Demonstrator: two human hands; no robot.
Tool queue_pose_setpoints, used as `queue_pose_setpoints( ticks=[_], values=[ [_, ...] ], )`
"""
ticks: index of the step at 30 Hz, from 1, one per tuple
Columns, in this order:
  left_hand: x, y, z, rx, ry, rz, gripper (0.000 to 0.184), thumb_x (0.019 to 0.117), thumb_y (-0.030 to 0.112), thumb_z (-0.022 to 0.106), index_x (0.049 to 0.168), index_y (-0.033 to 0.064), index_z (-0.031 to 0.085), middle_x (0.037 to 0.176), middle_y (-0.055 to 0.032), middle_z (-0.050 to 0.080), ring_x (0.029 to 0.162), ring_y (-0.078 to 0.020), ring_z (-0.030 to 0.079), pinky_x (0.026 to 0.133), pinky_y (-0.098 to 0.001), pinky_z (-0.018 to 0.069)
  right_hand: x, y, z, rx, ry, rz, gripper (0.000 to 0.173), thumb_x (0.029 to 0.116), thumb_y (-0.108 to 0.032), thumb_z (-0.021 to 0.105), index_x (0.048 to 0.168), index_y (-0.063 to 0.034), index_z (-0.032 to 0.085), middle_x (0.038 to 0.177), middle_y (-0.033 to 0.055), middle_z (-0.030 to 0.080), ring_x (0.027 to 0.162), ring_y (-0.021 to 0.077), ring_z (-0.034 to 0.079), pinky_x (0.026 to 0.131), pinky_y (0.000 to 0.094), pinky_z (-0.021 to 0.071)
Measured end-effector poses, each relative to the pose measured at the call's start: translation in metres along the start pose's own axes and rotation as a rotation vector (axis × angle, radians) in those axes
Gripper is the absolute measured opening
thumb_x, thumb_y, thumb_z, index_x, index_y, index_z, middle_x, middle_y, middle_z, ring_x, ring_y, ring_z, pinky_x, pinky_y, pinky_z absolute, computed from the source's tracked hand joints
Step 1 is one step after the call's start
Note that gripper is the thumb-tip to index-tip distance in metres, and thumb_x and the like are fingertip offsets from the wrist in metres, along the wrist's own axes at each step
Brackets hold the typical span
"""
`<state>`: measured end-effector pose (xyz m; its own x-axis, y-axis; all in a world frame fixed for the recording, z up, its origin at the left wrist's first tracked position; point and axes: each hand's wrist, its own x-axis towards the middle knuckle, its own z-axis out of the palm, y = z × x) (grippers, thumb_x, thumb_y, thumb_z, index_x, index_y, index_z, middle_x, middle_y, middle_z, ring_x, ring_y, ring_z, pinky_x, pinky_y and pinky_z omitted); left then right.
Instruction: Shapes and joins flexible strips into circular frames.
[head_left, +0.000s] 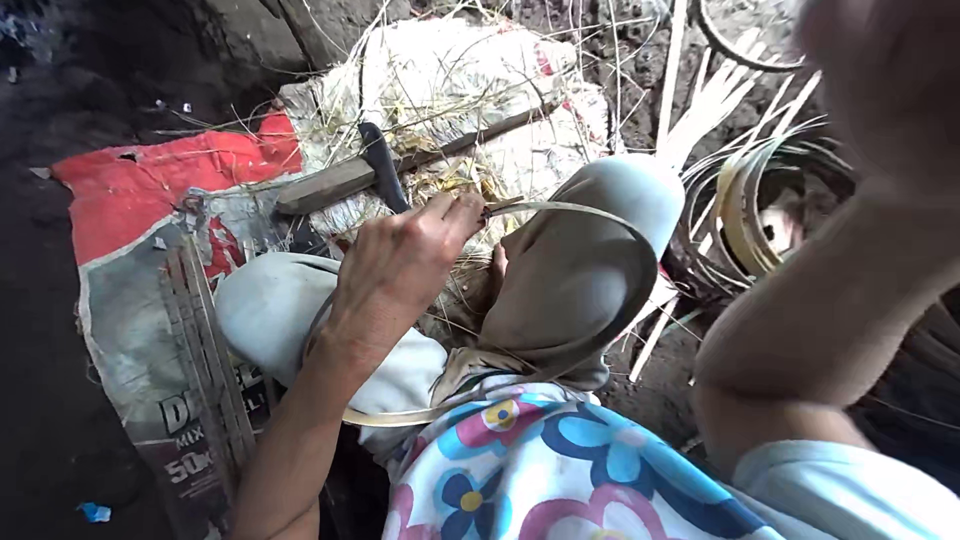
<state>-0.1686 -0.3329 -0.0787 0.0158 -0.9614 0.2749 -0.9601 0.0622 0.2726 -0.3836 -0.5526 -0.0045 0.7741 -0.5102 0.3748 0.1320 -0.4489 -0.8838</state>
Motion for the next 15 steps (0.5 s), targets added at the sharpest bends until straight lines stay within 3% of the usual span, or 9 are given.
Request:
queue_pose_setpoints(
  ticks=[1, 3, 5, 7, 8, 9, 11, 13, 15],
  values=[
    [0.001, -0.001, 0.000, -0.026, -0.008, 0.000, 0.024, 0.1035, 0.014, 0.059, 0.123, 0.0039, 0.068, 0.095, -0.0133, 0.069, 0.059, -0.0270, 0.062, 0.051, -0.0411, 0.0475, -0.025, -0.010, 0.020, 0.055, -0.040, 0.059, 0.038, 0.1103, -0.025, 0.030, 0.102, -0.0145, 0.066, 0.100, -0.0084, 0.076, 0.092, 0.0021, 0.071, 0.085, 0.0206, 0.0599],
    [0.008, 0.000, 0.001, -0.050, -0.005, -0.002, 0.024, 0.1033, 0.015, 0.060, 0.122, 0.0038, 0.070, 0.098, -0.0144, 0.071, 0.061, -0.0294, 0.064, 0.052, -0.0432, 0.0492, -0.063, 0.005, 0.047, 0.022, -0.222, 0.179, 0.044, 0.1091, -0.039, 0.042, 0.122, -0.0103, 0.073, 0.116, -0.0033, 0.075, 0.102, 0.0068, 0.071, 0.090, 0.0266, 0.0606],
    [0.012, 0.004, 0.001, -0.055, -0.014, 0.013, 0.023, 0.1029, 0.015, 0.061, 0.121, 0.0038, 0.070, 0.096, -0.0147, 0.070, 0.061, -0.0302, 0.064, 0.051, -0.0438, 0.0484, -0.072, 0.026, 0.090, -0.143, -0.186, 0.348, 0.042, 0.1044, -0.030, 0.053, 0.139, -0.0085, 0.062, 0.128, 0.0011, 0.069, 0.100, 0.0030, 0.065, 0.082, 0.0241, 0.0554],
    [0.011, 0.009, -0.001, -0.038, -0.025, 0.046, 0.024, 0.1034, 0.015, 0.059, 0.122, 0.0044, 0.069, 0.094, -0.0130, 0.069, 0.058, -0.0272, 0.061, 0.050, -0.0415, 0.0468, -0.059, 0.047, 0.123, 0.002, -0.139, 0.389, 0.055, 0.1046, -0.018, 0.053, 0.156, -0.0049, 0.041, 0.157, 0.0060, 0.048, 0.134, 0.0080, 0.054, 0.109, 0.0283, 0.0471],
    [0.011, 0.009, 0.000, -0.028, -0.017, 0.055, 0.024, 0.1032, 0.014, 0.059, 0.123, 0.0050, 0.069, 0.094, -0.0124, 0.069, 0.057, -0.0261, 0.061, 0.049, -0.0407, 0.0465, -0.055, 0.056, 0.134, 0.137, -0.101, 0.378, 0.052, 0.1055, -0.014, 0.051, 0.156, -0.0052, 0.042, 0.154, 0.0041, 0.051, 0.133, 0.0060, 0.054, 0.110, 0.0263, 0.0468],
    [0.011, 0.008, 0.000, -0.021, -0.009, 0.057, 0.024, 0.1027, 0.014, 0.060, 0.124, 0.0054, 0.069, 0.093, -0.0120, 0.068, 0.057, -0.0258, 0.061, 0.049, -0.0405, 0.0465, -0.055, 0.060, 0.141, 0.224, -0.040, 0.386, 0.038, 0.1063, -0.014, 0.051, 0.143, -0.0062, 0.056, 0.133, 0.0001, 0.065, 0.113, 0.0016, 0.063, 0.096, 0.0220, 0.0534],
    [0.009, 0.007, 0.000, -0.008, -0.008, 0.043, 0.025, 0.1024, 0.014, 0.061, 0.125, 0.0059, 0.069, 0.096, -0.0123, 0.070, 0.058, -0.0264, 0.062, 0.049, -0.0413, 0.0477, -0.062, 0.061, 0.140, 0.172, -0.037, 0.403, 0.026, 0.1082, -0.022, 0.049, 0.097, -0.0072, 0.068, 0.071, -0.0026, 0.060, 0.057, 0.0019, 0.053, 0.050, 0.0182, 0.0449],
    [0.005, 0.004, 0.000, 0.003, -0.025, 0.033, 0.024, 0.1032, 0.015, 0.060, 0.123, 0.0048, 0.068, 0.093, -0.0121, 0.069, 0.058, -0.0264, 0.062, 0.050, -0.0412, 0.0467, -0.063, 0.043, 0.125, -0.074, -0.196, 0.230, 0.032, 0.1095, -0.022, 0.047, 0.099, -0.0048, 0.072, 0.065, -0.0019, 0.057, 0.048, 0.0035, 0.048, 0.043, 0.0192, 0.0413],
    [0.003, 0.004, 0.000, 0.011, -0.041, 0.030, 0.022, 0.1036, 0.014, 0.059, 0.121, 0.0037, 0.068, 0.092, -0.0128, 0.068, 0.058, -0.0271, 0.061, 0.050, -0.0414, 0.0457, -0.053, 0.013, 0.109, -0.296, -0.300, -0.012, 0.030, 0.1068, -0.019, 0.049, 0.099, -0.0056, 0.074, 0.073, -0.0033, 0.064, 0.058, 0.0012, 0.054, 0.052, 0.0199, 0.0461]
  ],
)
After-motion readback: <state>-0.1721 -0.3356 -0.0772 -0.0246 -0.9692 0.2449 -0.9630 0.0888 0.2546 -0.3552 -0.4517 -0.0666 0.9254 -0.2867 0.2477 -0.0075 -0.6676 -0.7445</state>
